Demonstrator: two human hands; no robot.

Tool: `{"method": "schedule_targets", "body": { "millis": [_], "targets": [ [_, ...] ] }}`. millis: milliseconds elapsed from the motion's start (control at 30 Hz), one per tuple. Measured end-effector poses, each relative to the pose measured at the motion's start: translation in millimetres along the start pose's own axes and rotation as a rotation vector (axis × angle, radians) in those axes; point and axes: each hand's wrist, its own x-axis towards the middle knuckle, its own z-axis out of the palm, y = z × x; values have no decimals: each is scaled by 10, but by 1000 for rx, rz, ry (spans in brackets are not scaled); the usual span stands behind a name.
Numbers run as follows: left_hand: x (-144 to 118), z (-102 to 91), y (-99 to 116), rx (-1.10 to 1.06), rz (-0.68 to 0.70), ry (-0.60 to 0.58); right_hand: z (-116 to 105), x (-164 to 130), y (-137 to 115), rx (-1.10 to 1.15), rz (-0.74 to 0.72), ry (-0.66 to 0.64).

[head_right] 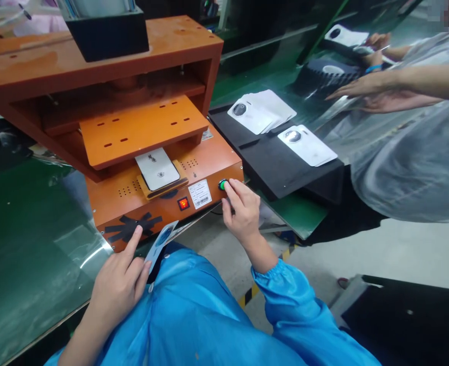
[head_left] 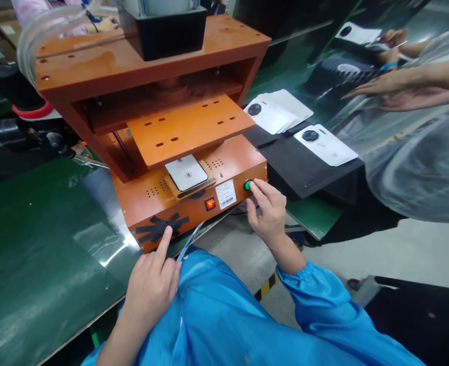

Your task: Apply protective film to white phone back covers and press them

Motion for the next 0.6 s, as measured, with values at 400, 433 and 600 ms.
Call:
{"method": "schedule_targets", "body": {
  "millis": [400,433,600],
  "targets": [
    [33,-154,229,-472,-129,244,-385,-119,-635,635,-26,-36],
    [65,-142,285,-507,-108,266,-448,-184,-818,833,-16,-166],
    [223,21,360,-505,39,305,-548,-467,-1367,1076,305,-370]
  ]
}}
